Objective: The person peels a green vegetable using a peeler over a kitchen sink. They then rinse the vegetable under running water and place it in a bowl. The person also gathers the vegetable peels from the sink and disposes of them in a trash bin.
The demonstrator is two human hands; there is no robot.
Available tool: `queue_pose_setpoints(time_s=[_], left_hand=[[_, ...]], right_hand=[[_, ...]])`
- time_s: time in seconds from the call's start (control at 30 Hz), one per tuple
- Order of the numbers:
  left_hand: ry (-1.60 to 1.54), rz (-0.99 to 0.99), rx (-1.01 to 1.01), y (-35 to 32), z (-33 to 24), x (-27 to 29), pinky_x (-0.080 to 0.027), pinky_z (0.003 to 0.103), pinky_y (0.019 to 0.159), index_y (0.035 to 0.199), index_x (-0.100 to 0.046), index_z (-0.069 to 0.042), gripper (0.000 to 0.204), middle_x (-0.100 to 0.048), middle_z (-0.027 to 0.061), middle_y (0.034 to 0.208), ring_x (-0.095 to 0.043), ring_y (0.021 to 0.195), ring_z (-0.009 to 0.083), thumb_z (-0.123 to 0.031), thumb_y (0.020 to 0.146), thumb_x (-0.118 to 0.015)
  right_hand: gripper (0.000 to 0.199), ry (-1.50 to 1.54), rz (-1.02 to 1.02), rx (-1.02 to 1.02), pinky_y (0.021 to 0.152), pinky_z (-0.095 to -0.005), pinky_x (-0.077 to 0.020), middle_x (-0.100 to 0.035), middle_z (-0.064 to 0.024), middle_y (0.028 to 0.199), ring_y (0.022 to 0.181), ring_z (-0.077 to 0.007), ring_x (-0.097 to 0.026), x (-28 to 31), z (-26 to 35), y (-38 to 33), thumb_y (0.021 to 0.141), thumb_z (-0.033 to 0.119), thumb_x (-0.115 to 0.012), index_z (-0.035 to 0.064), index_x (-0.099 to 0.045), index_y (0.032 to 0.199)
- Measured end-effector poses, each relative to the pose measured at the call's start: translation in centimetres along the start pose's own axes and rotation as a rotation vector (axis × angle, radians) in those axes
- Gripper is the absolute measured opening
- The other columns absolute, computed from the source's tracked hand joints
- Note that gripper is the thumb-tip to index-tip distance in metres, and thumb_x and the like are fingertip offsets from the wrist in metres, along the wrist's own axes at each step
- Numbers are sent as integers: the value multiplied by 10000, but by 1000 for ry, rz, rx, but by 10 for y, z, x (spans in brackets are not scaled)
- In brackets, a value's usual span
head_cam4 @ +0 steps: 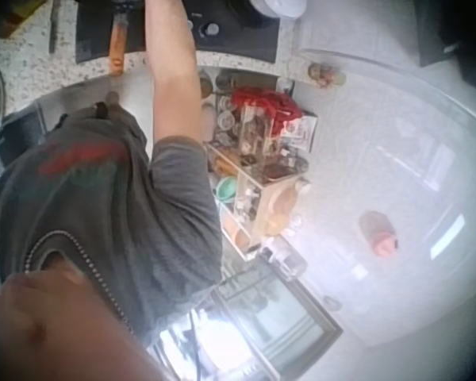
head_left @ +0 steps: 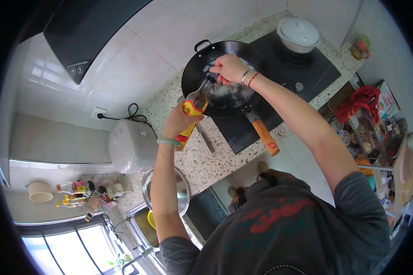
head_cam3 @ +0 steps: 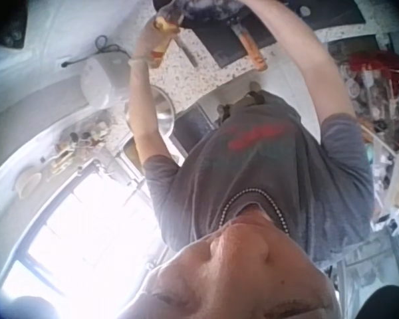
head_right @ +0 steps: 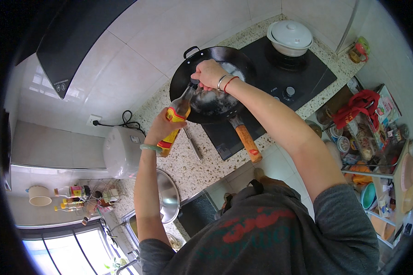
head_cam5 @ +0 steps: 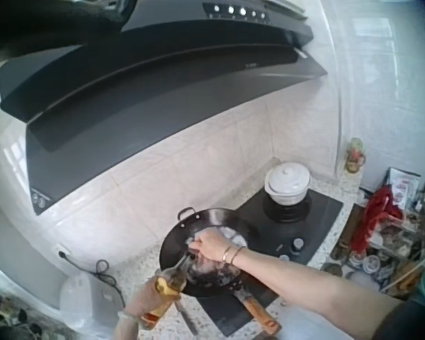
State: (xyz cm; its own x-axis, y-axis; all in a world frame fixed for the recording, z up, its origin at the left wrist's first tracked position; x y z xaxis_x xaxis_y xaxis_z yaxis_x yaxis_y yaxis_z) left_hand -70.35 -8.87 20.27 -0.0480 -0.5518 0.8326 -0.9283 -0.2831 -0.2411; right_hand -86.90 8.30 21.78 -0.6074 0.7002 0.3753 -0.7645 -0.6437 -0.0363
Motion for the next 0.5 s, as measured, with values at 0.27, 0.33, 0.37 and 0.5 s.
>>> queue_pose_setpoints(time_s=[0.27,0.33,0.37,0.5], left_hand=[[33,23,19,5,-1,6,-499,385,781,1073,-580,-42,644,-676,171,938,-652,897,316,-410,597,-811],[59,31,35,6,-9,9,-495,389,794,1078,-580,-38,660,-675,178,951,-649,917,319,-424,593,-807],[70,26,24,8,-10,8,-498,377,781,1066,-584,-35,643,-675,166,932,-651,885,301,-416,601,-811],[121,21,14,12,-7,11,-505,354,757,1047,-592,-30,610,-675,146,898,-654,832,268,-398,616,-818]], right_hand=[[268,8,5,-33,440,-278,-509,-644,-83,626,471,-136,-603,0,-1,3,920,192,-603,-27,-621,767],[271,11,-5,-30,438,-279,-509,-642,-83,623,470,-138,-603,4,-4,5,921,193,-601,-23,-615,758],[271,-34,-20,7,437,-278,-506,-640,-83,621,468,-138,-600,7,-4,5,922,192,-599,-22,-612,757],[270,-106,-48,75,428,-279,-496,-631,-82,609,459,-136,-587,6,0,6,927,189,-597,-19,-602,754]])
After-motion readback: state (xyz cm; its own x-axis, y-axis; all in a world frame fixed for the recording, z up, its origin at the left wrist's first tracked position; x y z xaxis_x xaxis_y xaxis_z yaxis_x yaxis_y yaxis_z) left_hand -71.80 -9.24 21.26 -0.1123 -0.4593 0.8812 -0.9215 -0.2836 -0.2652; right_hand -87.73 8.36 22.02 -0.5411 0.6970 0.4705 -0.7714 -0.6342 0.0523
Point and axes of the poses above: each hand's wrist, its own y-axis towards the middle knuckle, its own x-axis out of the back of the hand, z = x × y, the point moved 5 cm from there along y, towards the middle knuckle
